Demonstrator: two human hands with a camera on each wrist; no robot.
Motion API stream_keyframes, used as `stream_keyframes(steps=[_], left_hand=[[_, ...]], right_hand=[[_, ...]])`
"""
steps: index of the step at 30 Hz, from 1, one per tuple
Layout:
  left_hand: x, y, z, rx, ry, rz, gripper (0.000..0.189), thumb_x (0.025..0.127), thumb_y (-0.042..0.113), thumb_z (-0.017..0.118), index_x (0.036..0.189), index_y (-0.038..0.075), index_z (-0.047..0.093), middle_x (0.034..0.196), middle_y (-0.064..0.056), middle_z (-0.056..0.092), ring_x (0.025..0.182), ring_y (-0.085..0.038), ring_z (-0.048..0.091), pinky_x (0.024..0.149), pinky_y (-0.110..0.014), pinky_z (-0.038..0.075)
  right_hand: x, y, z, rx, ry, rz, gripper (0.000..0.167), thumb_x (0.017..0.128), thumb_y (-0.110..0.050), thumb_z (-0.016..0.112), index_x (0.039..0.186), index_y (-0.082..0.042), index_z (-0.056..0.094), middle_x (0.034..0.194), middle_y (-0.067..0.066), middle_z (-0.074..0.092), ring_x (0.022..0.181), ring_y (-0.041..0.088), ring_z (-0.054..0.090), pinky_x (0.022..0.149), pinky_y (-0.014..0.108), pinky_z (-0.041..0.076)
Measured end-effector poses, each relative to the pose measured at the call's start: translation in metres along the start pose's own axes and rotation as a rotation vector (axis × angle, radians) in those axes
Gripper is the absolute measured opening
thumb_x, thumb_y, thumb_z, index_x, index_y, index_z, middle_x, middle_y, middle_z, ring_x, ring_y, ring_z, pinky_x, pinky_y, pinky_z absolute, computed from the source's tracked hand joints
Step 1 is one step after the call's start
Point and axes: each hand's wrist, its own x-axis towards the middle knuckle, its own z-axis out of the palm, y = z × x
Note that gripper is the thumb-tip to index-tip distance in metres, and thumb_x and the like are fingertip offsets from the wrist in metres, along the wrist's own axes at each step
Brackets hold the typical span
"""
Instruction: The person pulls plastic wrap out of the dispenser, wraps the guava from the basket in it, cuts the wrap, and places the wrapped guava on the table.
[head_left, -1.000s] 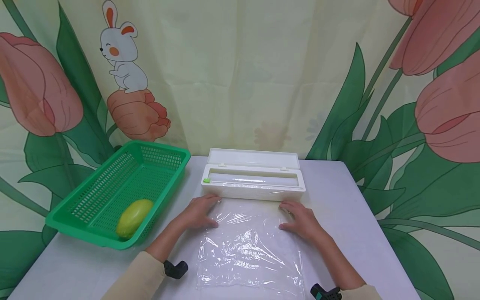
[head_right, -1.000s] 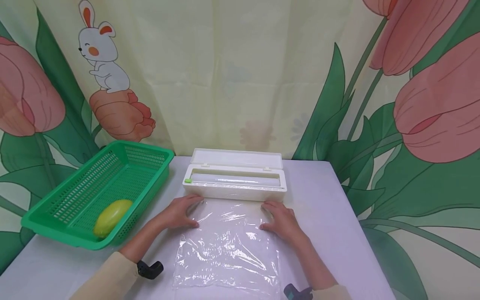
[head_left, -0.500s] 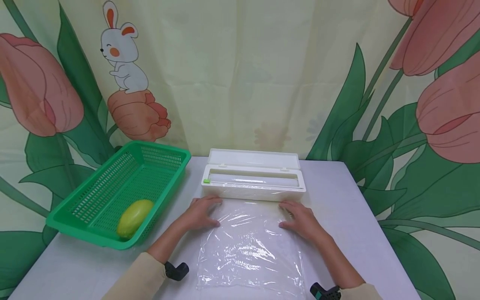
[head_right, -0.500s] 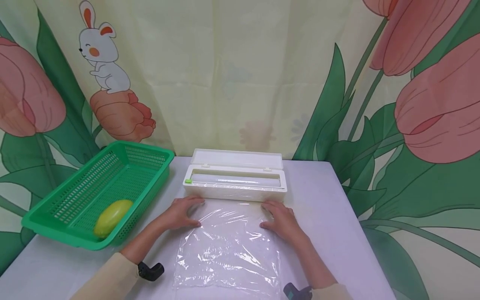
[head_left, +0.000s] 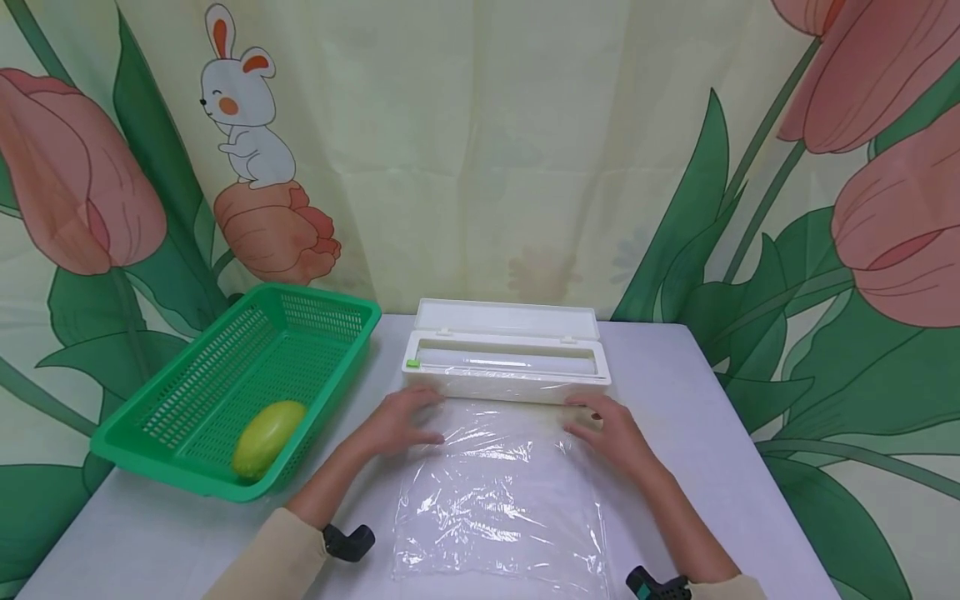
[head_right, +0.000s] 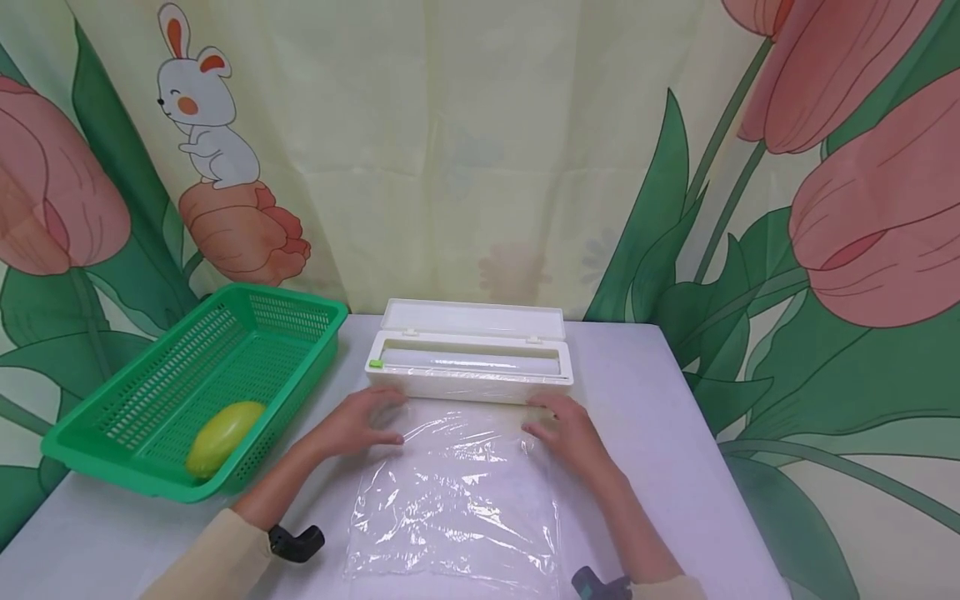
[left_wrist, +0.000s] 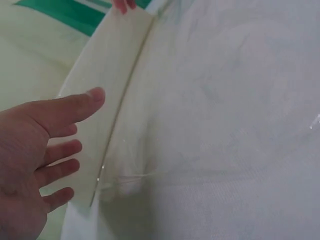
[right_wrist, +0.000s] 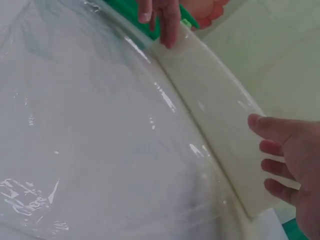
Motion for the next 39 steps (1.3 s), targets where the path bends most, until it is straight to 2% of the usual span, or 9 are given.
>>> stream_keyframes(steps=[3, 6, 9, 12, 17, 21, 28, 33, 39], left_hand=[[-0.001, 0.007, -0.006, -0.075, 0.032, 0.033, 0.063, 0.071, 0.027, 0.085, 0.126, 0.009, 0.061, 0.133, -0.013, 0.059, 0.127, -0.033, 0.052, 0.107, -0.050, 0.042], [-0.002, 0.014, -0.012, -0.106, 0.038, 0.048, 0.063, 0.071, 0.026, 0.085, 0.127, 0.010, 0.061, 0.133, -0.012, 0.060, 0.127, -0.032, 0.052, 0.106, -0.049, 0.043], [-0.003, 0.021, -0.018, -0.125, 0.027, 0.014, 0.063, 0.072, 0.028, 0.085, 0.129, 0.013, 0.060, 0.135, -0.008, 0.059, 0.129, -0.029, 0.052, 0.106, -0.048, 0.044], [-0.004, 0.026, -0.024, -0.149, 0.026, -0.024, 0.064, 0.073, 0.029, 0.084, 0.131, 0.018, 0.059, 0.137, -0.005, 0.058, 0.131, -0.028, 0.050, 0.107, -0.049, 0.043], [-0.007, 0.031, -0.033, -0.181, 0.027, -0.018, 0.064, 0.074, 0.032, 0.083, 0.132, 0.020, 0.058, 0.136, -0.002, 0.058, 0.130, -0.026, 0.051, 0.106, -0.050, 0.043], [-0.010, 0.034, -0.039, -0.188, 0.023, -0.005, 0.066, 0.074, 0.034, 0.083, 0.134, 0.020, 0.057, 0.136, -0.002, 0.059, 0.127, -0.027, 0.053, 0.102, -0.050, 0.046], [-0.011, 0.035, -0.046, -0.207, 0.048, 0.054, 0.065, 0.075, 0.033, 0.083, 0.132, 0.013, 0.058, 0.132, -0.010, 0.061, 0.118, -0.033, 0.056, 0.096, -0.045, 0.049], [-0.012, 0.036, -0.051, -0.210, 0.050, 0.074, 0.065, 0.077, 0.032, 0.082, 0.133, 0.012, 0.057, 0.132, -0.010, 0.061, 0.117, -0.033, 0.056, 0.095, -0.044, 0.050], [-0.015, 0.039, -0.059, -0.207, 0.042, 0.041, 0.065, 0.077, 0.030, 0.082, 0.134, 0.013, 0.056, 0.133, -0.007, 0.060, 0.121, -0.033, 0.055, 0.097, -0.048, 0.050]], right_hand=[[0.004, -0.005, -0.008, 0.036, 0.070, -0.008, 0.039, 0.078, -0.011, 0.080, 0.115, -0.009, 0.068, 0.114, 0.007, 0.069, 0.102, 0.025, 0.064, 0.081, 0.043, 0.057], [0.008, -0.006, -0.015, 0.016, 0.145, 0.002, 0.037, 0.078, -0.009, 0.079, 0.113, -0.009, 0.068, 0.110, 0.008, 0.070, 0.098, 0.024, 0.064, 0.080, 0.042, 0.058], [0.012, -0.005, -0.021, -0.011, 0.209, 0.041, 0.033, 0.081, -0.011, 0.077, 0.113, -0.008, 0.068, 0.111, 0.010, 0.069, 0.101, 0.025, 0.064, 0.082, 0.044, 0.057], [0.017, 0.000, -0.027, 0.002, 0.225, 0.087, 0.034, 0.086, -0.015, 0.074, 0.117, -0.008, 0.065, 0.121, 0.013, 0.065, 0.112, 0.029, 0.060, 0.088, 0.048, 0.056], [0.024, 0.012, -0.035, 0.109, 0.166, 0.190, 0.043, 0.091, -0.024, 0.068, 0.129, -0.006, 0.059, 0.141, 0.016, 0.051, 0.130, 0.034, 0.049, 0.096, 0.048, 0.051], [0.028, 0.019, -0.038, 0.170, 0.092, 0.260, 0.054, 0.092, -0.031, 0.066, 0.138, -0.009, 0.051, 0.149, 0.015, 0.042, 0.134, 0.035, 0.046, 0.097, 0.045, 0.049], [0.035, 0.027, -0.041, 0.214, -0.010, 0.350, 0.069, 0.091, -0.039, 0.065, 0.149, -0.015, 0.037, 0.157, 0.014, 0.032, 0.136, 0.037, 0.044, 0.100, 0.048, 0.047], [0.037, 0.030, -0.043, 0.218, -0.071, 0.392, 0.078, 0.090, -0.045, 0.064, 0.153, -0.017, 0.028, 0.159, 0.016, 0.026, 0.138, 0.039, 0.040, 0.103, 0.048, 0.044], [0.043, 0.036, -0.041, 0.225, -0.116, 0.386, 0.092, 0.083, -0.046, 0.073, 0.155, -0.018, 0.023, 0.161, 0.016, 0.020, 0.141, 0.040, 0.035, 0.106, 0.051, 0.042]])
